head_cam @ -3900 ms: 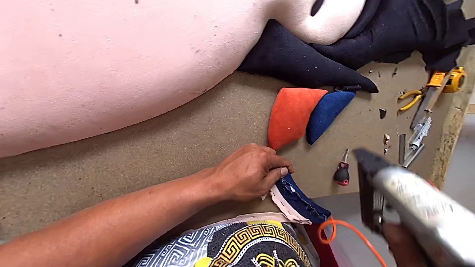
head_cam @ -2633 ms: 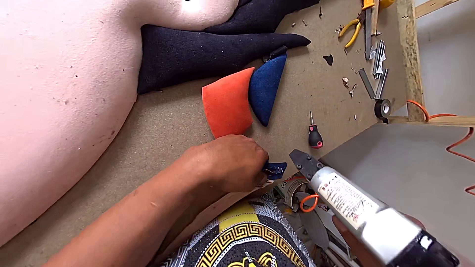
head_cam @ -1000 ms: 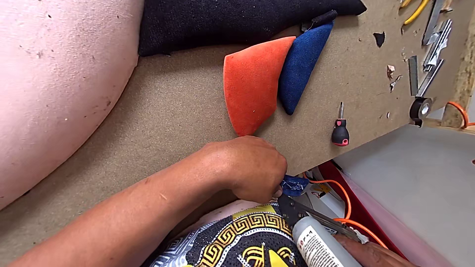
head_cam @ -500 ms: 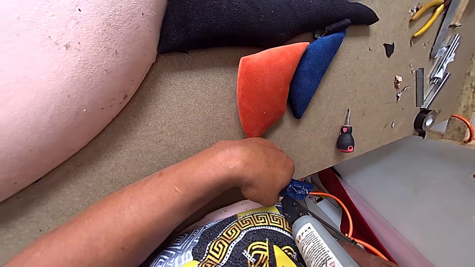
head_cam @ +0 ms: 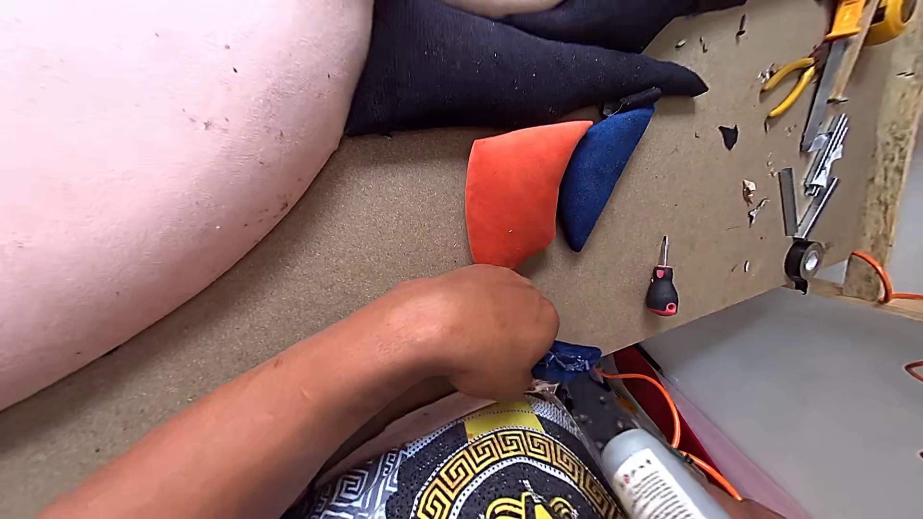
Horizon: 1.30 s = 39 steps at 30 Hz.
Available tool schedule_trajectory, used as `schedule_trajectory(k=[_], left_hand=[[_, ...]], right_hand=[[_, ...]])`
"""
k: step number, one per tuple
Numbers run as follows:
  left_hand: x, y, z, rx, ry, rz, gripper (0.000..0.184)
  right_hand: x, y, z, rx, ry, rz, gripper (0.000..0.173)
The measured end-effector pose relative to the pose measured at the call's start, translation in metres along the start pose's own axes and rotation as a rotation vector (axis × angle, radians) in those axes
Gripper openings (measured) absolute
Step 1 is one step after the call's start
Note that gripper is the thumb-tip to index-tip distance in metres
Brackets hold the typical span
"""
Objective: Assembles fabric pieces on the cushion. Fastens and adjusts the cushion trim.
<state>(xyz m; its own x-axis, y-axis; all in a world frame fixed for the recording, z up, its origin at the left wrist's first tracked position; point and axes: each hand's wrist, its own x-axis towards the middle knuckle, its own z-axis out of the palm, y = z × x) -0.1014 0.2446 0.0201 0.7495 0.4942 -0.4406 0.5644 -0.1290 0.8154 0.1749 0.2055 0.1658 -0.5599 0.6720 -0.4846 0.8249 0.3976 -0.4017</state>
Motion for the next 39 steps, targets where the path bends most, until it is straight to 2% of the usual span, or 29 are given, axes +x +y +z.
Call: schedule_trajectory(k=[1,5,9,13,14,18,22,24,30,34,39], left_hand=[[-0.006,-0.002,0.004,-0.011,0.007,-0.021,0.017],[-0.012,-0.004,0.018,-0.058,-0.052,-0.125,0.024],[0.011,0.017,0.012,0.057,-0.086,-0.186,0.027],[0.037,0.033,0.012,0.139,-0.068,-0.212,0.033],[0.036,0.036,0.015,0.159,-0.01,-0.212,0.033],[0.018,0.027,0.043,0.345,0.395,-0.098,0.031],[0.013,0.01,0.082,0.407,0.675,0.031,0.056],[0.018,0.005,0.097,0.461,0.752,0.046,0.058],[0.018,-0.001,0.101,0.485,0.746,0.106,0.063],[0.022,-0.002,0.101,0.506,0.71,0.059,0.053],[0.023,0.0,0.102,0.512,0.679,0.035,0.052]], right_hand=[[0.002,0.0,0.003,0.007,0.076,-0.021,0.022],[0.016,-0.019,-0.005,0.058,0.093,0.048,0.023],[-0.025,0.019,0.024,0.125,0.227,0.116,0.041],[-0.041,0.042,0.05,0.08,0.343,0.101,0.042],[-0.041,0.041,0.052,0.08,0.359,0.111,0.043],[-0.051,0.064,0.082,0.11,0.397,0.134,0.045],[-0.063,0.057,0.094,0.209,0.428,0.18,0.047],[-0.068,0.05,0.097,0.236,0.428,0.191,0.046],[-0.059,0.018,0.085,0.27,0.376,0.257,0.039],[-0.063,0.022,0.084,0.288,0.326,0.17,0.041],[-0.057,0.015,0.071,0.23,0.231,0.129,0.043]])
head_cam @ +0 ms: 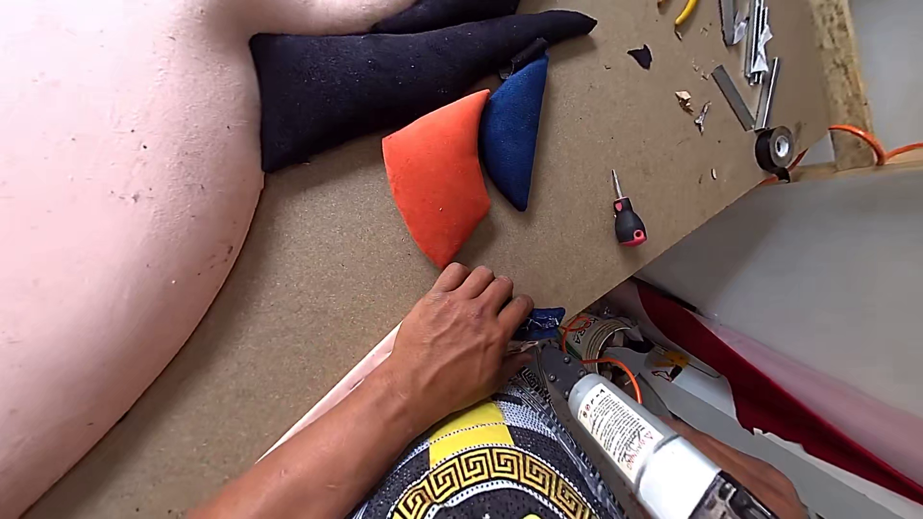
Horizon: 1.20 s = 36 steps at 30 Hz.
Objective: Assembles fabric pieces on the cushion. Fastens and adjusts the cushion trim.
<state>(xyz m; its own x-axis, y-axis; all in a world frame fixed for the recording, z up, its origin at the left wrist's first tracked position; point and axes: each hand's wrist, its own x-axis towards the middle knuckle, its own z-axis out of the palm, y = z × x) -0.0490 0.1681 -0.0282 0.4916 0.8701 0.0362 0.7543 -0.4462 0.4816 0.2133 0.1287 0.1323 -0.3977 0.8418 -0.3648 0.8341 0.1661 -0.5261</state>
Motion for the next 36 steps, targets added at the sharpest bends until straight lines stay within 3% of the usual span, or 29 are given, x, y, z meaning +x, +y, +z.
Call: schedule_trajectory(k=[9,36], left_hand=[[-0.001,-0.001,0.001,-0.059,0.02,-0.011,0.037],[0.0,-0.003,0.003,-0.085,0.043,-0.002,0.036]], right_hand=[[0.027,0.002,-0.008,-0.144,-0.063,-0.1,0.044],[0.042,0.003,-0.001,-0.229,-0.118,-0.151,0.042]])
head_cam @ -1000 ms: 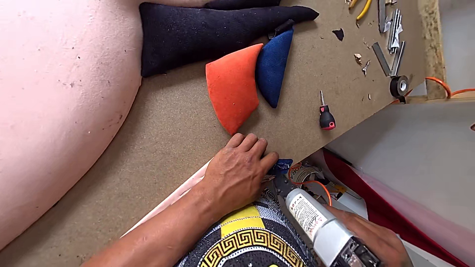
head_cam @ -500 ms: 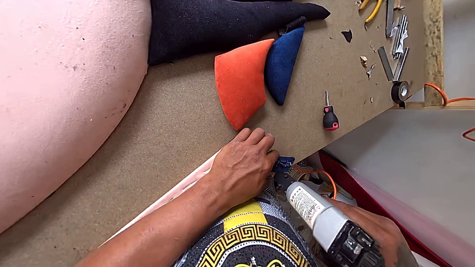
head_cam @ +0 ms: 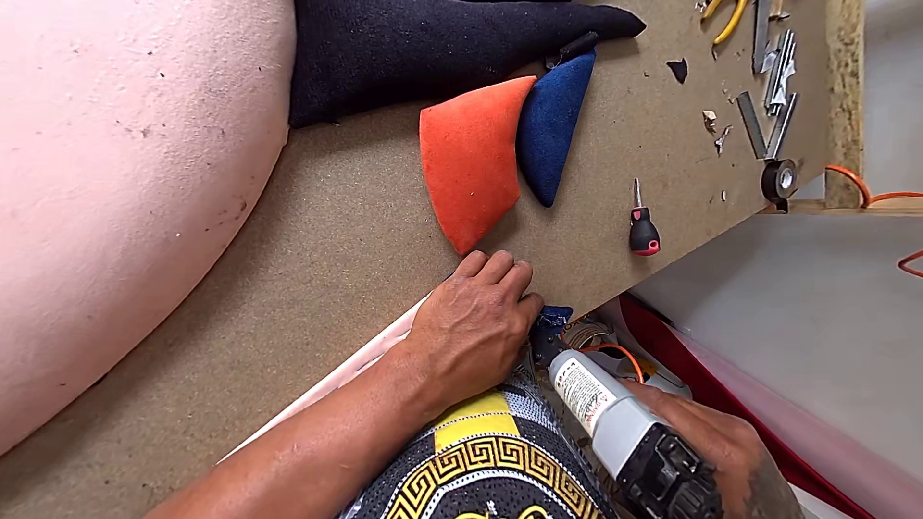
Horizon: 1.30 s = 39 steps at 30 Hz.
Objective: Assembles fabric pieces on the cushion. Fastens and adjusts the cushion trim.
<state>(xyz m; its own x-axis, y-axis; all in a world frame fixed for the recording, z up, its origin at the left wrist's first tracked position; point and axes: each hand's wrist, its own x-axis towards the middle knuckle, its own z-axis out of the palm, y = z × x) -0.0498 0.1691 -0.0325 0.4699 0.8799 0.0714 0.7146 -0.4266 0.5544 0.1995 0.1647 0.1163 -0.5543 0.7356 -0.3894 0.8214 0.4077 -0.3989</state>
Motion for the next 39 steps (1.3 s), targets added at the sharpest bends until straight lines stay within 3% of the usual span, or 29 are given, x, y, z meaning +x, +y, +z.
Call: schedule_trajectory(k=[18,39], left_hand=[[0.003,-0.001,-0.002,-0.022,-0.014,0.016,0.031],[0.003,-0.001,-0.001,-0.025,-0.009,0.029,0.03]], right_hand=[[0.001,0.003,0.002,-0.021,-0.007,-0.034,0.041],[-0.008,-0.013,0.015,0.004,0.075,0.096,0.043]])
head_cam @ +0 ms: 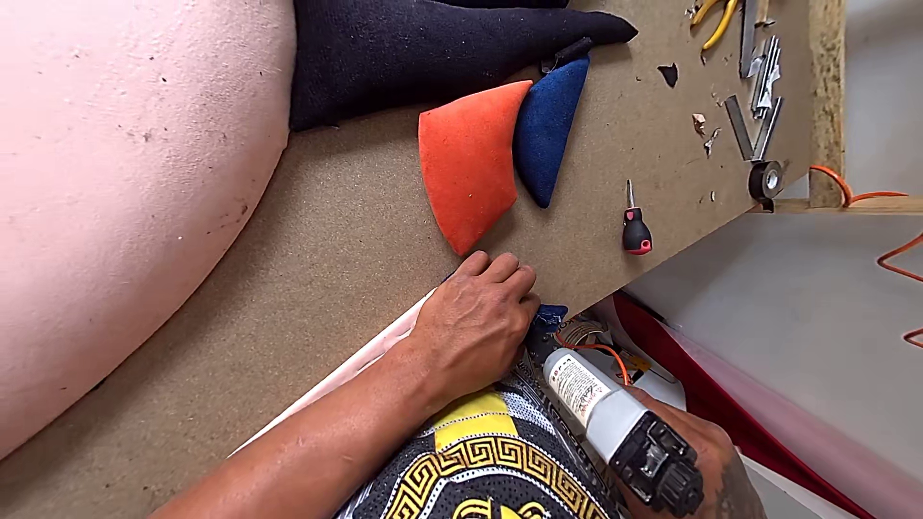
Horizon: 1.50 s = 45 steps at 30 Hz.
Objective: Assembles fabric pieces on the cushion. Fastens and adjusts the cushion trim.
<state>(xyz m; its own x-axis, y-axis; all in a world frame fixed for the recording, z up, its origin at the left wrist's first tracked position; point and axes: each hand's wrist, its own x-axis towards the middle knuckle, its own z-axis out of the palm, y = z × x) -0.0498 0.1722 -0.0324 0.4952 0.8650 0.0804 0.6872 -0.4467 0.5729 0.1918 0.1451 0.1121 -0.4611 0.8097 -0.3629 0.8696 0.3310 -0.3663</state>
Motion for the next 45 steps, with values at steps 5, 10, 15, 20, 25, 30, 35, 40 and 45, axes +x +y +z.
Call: schedule_trajectory(k=[5,10,15,20,25,30,35,40,45], left_hand=[[0.0,0.0,-0.001,0.008,0.002,0.002,0.034],[-0.012,-0.002,-0.015,-0.03,0.016,-0.037,0.075],[-0.044,-0.019,-0.029,-0.032,0.118,-0.158,0.088],[-0.049,-0.026,-0.027,-0.059,0.177,-0.154,0.074],[-0.046,-0.026,-0.024,-0.057,0.169,-0.175,0.068],[-0.044,-0.026,-0.023,-0.069,0.169,-0.179,0.062],[-0.042,-0.025,-0.021,-0.059,0.149,-0.189,0.061],[-0.041,-0.025,-0.022,-0.051,0.135,-0.189,0.062],[-0.041,-0.026,-0.024,-0.011,0.143,-0.189,0.063]], right_hand=[[-0.004,-0.011,-0.006,-0.02,0.007,0.047,0.039],[-0.007,-0.011,-0.019,0.068,0.023,-0.036,0.041],[0.004,-0.018,-0.013,0.142,-0.02,-0.061,0.04],[0.017,-0.023,-0.003,0.135,-0.029,-0.097,0.04],[0.028,-0.024,-0.001,0.069,-0.015,-0.127,0.039],[0.037,-0.026,-0.002,0.054,-0.048,-0.134,0.038],[0.044,-0.029,-0.006,0.017,-0.102,-0.153,0.039],[0.052,-0.036,-0.014,-0.054,-0.163,-0.137,0.038],[0.05,-0.025,-0.039,-0.053,0.041,-0.093,0.042]])
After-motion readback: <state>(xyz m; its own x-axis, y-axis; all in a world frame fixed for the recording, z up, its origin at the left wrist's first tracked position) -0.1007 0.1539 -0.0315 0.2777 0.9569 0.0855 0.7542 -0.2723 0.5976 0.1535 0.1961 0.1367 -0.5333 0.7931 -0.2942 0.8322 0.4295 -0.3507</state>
